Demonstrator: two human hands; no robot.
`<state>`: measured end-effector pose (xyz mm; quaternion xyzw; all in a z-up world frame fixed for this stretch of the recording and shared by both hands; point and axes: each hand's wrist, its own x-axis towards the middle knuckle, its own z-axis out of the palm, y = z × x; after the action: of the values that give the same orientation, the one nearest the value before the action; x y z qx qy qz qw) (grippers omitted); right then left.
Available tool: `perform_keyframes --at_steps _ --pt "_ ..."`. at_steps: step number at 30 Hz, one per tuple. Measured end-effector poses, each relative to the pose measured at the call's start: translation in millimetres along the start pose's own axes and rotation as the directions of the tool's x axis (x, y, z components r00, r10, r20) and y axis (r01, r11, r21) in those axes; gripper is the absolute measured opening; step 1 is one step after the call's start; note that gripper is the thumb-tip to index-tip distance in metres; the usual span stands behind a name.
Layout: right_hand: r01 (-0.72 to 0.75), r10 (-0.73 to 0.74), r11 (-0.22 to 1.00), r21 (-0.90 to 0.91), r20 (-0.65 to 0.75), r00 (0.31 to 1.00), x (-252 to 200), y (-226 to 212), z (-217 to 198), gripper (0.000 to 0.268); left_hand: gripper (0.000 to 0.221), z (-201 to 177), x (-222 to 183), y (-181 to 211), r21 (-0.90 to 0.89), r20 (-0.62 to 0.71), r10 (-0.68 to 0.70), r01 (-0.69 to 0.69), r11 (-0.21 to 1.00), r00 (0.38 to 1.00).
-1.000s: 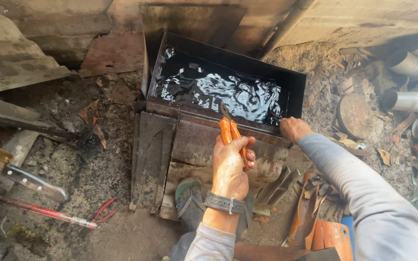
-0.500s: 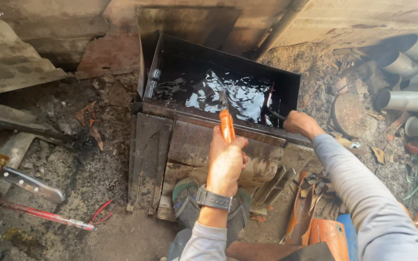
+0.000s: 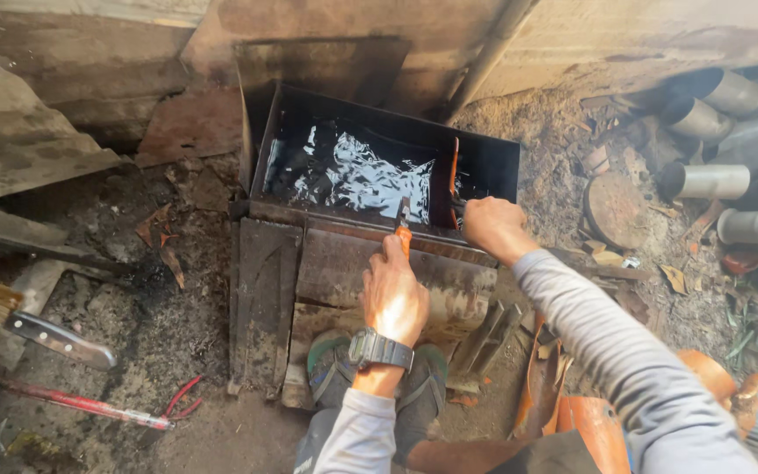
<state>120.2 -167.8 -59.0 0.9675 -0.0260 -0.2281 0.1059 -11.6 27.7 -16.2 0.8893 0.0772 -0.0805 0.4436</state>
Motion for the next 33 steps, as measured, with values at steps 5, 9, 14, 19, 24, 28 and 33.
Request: perform_keyframes --at_steps 5,9,14,19,24,28,33 --pt "-0.007 -0.03 0.989 -0.151 -0.244 0.969 -30.2 -19.3 46.5 0.02 0.056 9.2 17.4 -9.4 -0.018 0.05 -0.111 0.112 0.994 0.993" --pt "-0.086 0.06 0.995 -0.05 -0.388 0.92 -64.7 -30.2 83.9 0.021 0.056 16.6 31.9 -27.6 0.016 0.014 -0.123 0.123 0.992 0.992" --pt "-0.059 0.034 0.997 -0.045 -0.418 0.908 -91.8 -21.9 107.2 0.018 0.063 16.3 53.2 -58.9 0.053 -0.018 -0.106 0.107 0.993 0.994" --pt "0.053 -0.088 0.995 -0.085 -0.485 0.87 -96.5 13.5 108.2 0.016 0.068 16.1 91.9 -67.0 0.196 -0.009 -0.116 0.116 0.974 0.993" --pt "0.168 -0.171 0.984 -0.054 -0.526 0.833 -100.6 41.8 112.9 0.019 0.055 22.3 137.5 -55.2 0.247 0.101 -0.123 0.095 0.964 0.987" --pt "0.161 -0.178 0.984 -0.079 -0.518 0.836 -99.0 46.5 112.7 0.021 0.056 27.8 154.8 -38.4 0.246 0.181 -0.161 0.113 0.962 0.97" --pt "0.174 -0.174 0.984 -0.049 -0.507 0.844 -98.8 46.2 110.8 0.022 0.052 34.8 168.2 -21.3 0.32 0.232 -0.199 0.119 0.94 0.952"
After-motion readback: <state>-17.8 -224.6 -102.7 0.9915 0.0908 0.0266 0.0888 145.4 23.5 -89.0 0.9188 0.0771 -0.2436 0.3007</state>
